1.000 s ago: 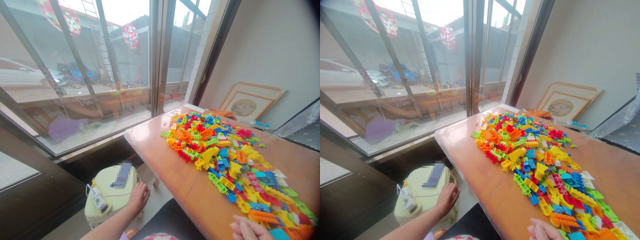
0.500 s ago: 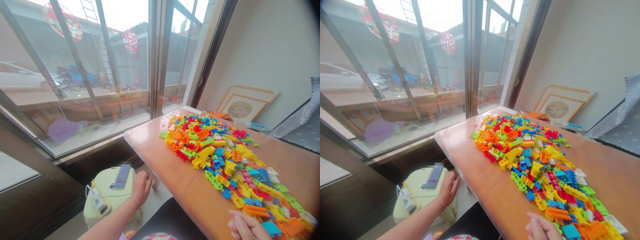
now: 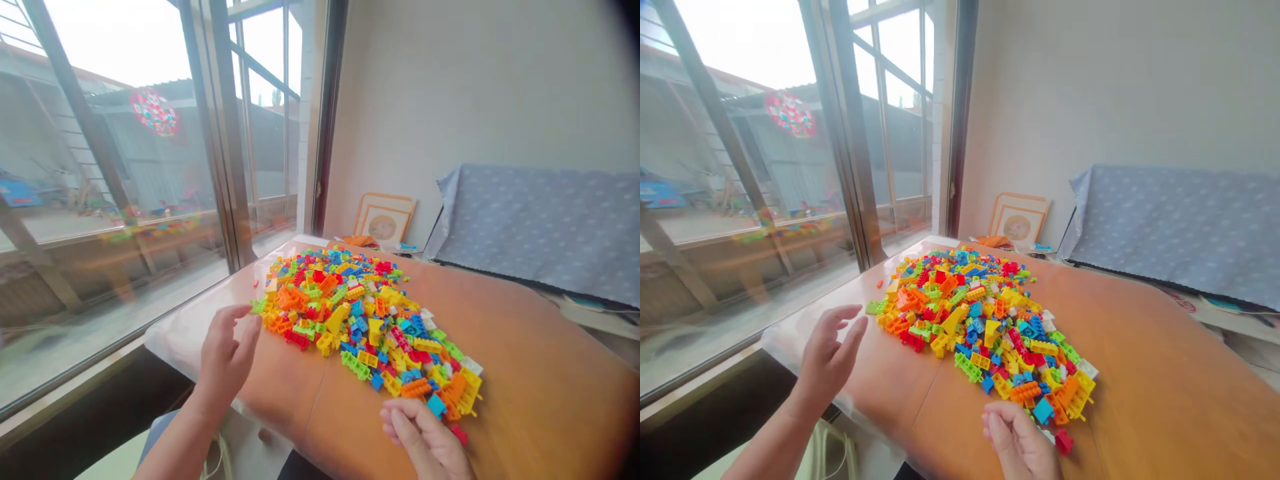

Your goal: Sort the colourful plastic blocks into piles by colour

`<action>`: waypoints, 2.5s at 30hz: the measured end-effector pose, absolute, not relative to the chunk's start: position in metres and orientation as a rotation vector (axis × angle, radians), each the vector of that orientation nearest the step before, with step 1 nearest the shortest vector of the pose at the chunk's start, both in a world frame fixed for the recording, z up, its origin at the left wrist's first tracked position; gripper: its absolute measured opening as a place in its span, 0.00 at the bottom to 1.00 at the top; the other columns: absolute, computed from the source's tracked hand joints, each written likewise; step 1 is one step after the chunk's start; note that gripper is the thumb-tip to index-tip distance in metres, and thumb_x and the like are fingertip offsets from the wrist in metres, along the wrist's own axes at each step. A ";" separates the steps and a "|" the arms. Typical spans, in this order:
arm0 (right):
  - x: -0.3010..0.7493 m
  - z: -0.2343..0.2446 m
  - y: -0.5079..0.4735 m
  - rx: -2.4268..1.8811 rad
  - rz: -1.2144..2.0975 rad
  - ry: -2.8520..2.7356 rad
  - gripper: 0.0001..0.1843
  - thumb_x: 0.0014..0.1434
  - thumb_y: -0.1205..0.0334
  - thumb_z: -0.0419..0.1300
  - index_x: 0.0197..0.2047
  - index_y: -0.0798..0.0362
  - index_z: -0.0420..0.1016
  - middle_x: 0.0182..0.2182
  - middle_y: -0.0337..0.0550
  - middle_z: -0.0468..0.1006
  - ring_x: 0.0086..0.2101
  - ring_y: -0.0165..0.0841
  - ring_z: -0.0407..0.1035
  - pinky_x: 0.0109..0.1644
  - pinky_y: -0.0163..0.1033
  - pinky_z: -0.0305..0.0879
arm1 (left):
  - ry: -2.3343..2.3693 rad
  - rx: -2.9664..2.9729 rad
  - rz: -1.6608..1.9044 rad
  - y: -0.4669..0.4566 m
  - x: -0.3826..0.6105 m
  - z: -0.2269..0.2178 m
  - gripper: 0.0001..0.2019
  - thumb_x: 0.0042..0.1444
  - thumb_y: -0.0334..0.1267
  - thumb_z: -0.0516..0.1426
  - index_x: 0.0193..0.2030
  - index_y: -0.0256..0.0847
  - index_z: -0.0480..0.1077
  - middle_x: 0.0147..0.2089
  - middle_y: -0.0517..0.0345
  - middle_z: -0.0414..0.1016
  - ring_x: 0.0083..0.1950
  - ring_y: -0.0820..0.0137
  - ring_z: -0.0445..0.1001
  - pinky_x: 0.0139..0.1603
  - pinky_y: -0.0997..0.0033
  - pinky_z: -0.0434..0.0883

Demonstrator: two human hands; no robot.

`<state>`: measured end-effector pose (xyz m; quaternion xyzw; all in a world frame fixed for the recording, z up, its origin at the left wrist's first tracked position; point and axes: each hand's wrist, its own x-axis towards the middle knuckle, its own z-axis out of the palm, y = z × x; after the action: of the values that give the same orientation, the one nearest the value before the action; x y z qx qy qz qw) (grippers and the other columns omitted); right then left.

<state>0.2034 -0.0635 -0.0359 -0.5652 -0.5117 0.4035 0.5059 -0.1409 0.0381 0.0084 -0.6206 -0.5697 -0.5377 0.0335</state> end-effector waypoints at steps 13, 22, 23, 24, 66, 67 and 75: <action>0.310 -0.004 0.001 -1.607 0.383 -1.443 0.19 0.66 0.46 0.57 0.51 0.47 0.80 0.50 0.46 0.81 0.50 0.42 0.75 0.57 0.44 0.70 | -1.274 -2.886 -0.697 0.126 0.050 0.036 0.27 0.64 0.54 0.55 0.67 0.48 0.64 0.68 0.48 0.68 0.68 0.51 0.65 0.66 0.49 0.64; 0.366 -0.034 0.063 -1.784 0.329 -1.568 0.25 0.61 0.54 0.59 0.60 0.47 0.75 0.56 0.47 0.78 0.55 0.43 0.72 0.61 0.49 0.66 | -0.973 -3.076 -0.489 0.158 0.117 0.026 0.30 0.63 0.55 0.55 0.70 0.49 0.63 0.72 0.49 0.63 0.72 0.49 0.60 0.71 0.45 0.59; 0.367 -0.037 0.065 -1.792 0.344 -1.586 0.25 0.60 0.55 0.59 0.61 0.47 0.74 0.57 0.47 0.78 0.55 0.44 0.72 0.61 0.49 0.66 | -0.931 -3.106 -0.461 0.160 0.119 0.025 0.30 0.63 0.55 0.56 0.70 0.50 0.63 0.73 0.50 0.62 0.73 0.49 0.59 0.71 0.44 0.58; 0.366 -0.039 0.066 -1.794 0.357 -1.599 0.25 0.60 0.55 0.60 0.61 0.46 0.74 0.56 0.47 0.78 0.55 0.44 0.72 0.61 0.49 0.65 | -0.891 -3.135 -0.432 0.162 0.121 0.023 0.30 0.62 0.55 0.56 0.70 0.51 0.63 0.73 0.50 0.63 0.73 0.49 0.58 0.71 0.44 0.57; 0.438 -0.043 0.155 -1.547 0.880 -1.372 0.34 0.52 0.62 0.64 0.63 0.53 0.68 0.43 0.43 0.80 0.41 0.35 0.75 0.46 0.38 0.71 | -1.069 -2.922 -0.252 0.213 0.115 0.031 0.24 0.65 0.49 0.51 0.65 0.50 0.69 0.74 0.49 0.61 0.70 0.50 0.66 0.69 0.44 0.61; 0.444 -0.044 0.156 -1.540 0.849 -1.349 0.33 0.52 0.62 0.64 0.62 0.53 0.69 0.45 0.44 0.81 0.42 0.36 0.75 0.48 0.39 0.71 | -1.056 -2.924 -0.265 0.213 0.115 0.031 0.22 0.66 0.48 0.50 0.63 0.50 0.71 0.73 0.49 0.62 0.69 0.51 0.67 0.69 0.45 0.62; 0.505 -0.055 0.157 -1.866 0.387 -1.206 0.34 0.53 0.58 0.64 0.64 0.51 0.71 0.54 0.48 0.78 0.42 0.36 0.76 0.51 0.41 0.71 | -0.994 -2.952 -0.435 0.217 0.115 0.027 0.22 0.68 0.53 0.48 0.59 0.50 0.73 0.69 0.51 0.68 0.65 0.50 0.70 0.65 0.47 0.67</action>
<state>0.5050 0.1569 -0.0551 -0.7476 -0.4831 0.1550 0.4286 0.1153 0.2170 0.0273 -0.9386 -0.3160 -0.1382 -0.0019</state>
